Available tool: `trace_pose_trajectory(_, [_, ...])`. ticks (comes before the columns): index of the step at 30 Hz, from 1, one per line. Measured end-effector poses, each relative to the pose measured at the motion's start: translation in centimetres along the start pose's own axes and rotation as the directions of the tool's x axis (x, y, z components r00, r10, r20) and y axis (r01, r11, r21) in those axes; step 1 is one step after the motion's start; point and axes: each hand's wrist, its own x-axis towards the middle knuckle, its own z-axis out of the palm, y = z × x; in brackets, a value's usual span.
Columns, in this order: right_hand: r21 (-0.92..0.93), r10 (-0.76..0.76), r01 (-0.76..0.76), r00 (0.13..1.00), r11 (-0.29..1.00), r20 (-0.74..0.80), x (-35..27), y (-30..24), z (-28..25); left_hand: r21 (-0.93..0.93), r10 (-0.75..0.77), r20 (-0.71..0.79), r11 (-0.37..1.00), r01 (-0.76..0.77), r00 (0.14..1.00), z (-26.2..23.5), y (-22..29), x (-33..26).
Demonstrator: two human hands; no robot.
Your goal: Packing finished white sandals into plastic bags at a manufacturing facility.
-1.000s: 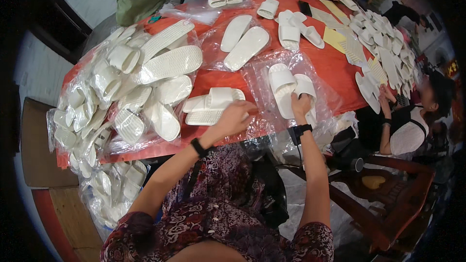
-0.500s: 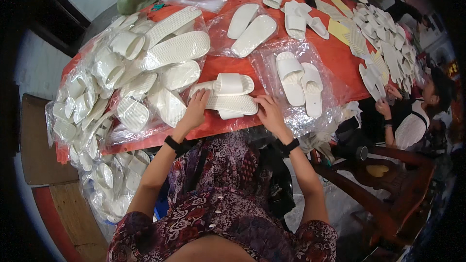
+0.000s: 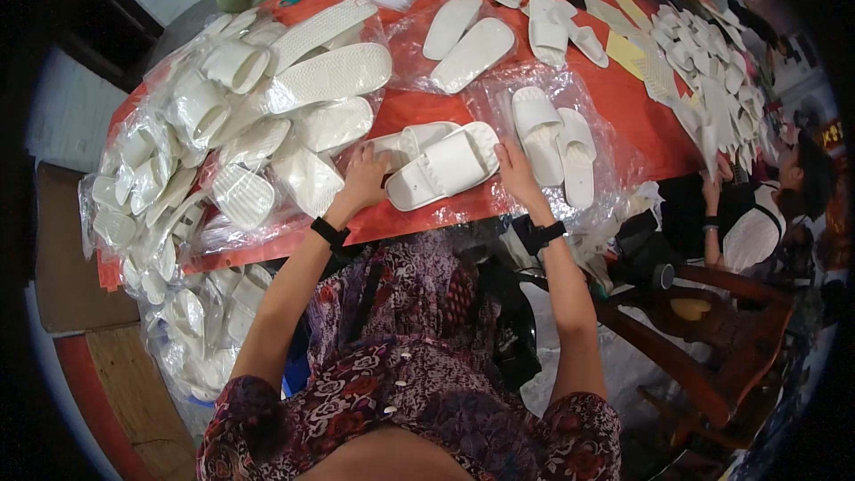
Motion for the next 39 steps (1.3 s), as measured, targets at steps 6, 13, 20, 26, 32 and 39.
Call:
trace_pose_trajectory(6, [0.195,0.297,-0.307,0.951,0.931,0.081,0.6,-1.3,-0.6,0.048,0.054,0.186,0.997,-0.064,0.981,-0.6,-0.6,1.9])
trace_pose_trajectory(13, [0.019,0.105,-0.108,0.990,0.994,0.091,0.8,2.8,-0.6,-0.095,-0.034,0.145,0.994,0.048,0.989,0.7,0.4,5.7])
trace_pose_trajectory(20, [-0.034,0.135,-0.131,0.975,0.991,0.179,0.7,2.0,-0.5,-0.023,-0.108,0.268,0.993,0.118,0.957,0.1,2.7,4.7])
trace_pose_trajectory(26, [0.011,0.140,-0.145,0.973,0.989,0.184,0.6,4.3,0.4,-0.075,-0.098,0.048,0.992,0.102,0.994,1.6,3.5,1.7])
trace_pose_trajectory(32, [-0.208,0.054,-0.008,0.975,0.978,0.215,1.9,5.0,1.7,-0.140,-0.228,-0.005,0.964,0.225,0.974,1.4,3.2,-2.9])
trace_pose_trajectory(39, [-0.121,-0.018,0.039,0.984,0.992,0.175,3.2,1.5,4.0,-0.223,-0.286,-0.113,0.941,0.256,0.952,2.5,0.7,-6.9])
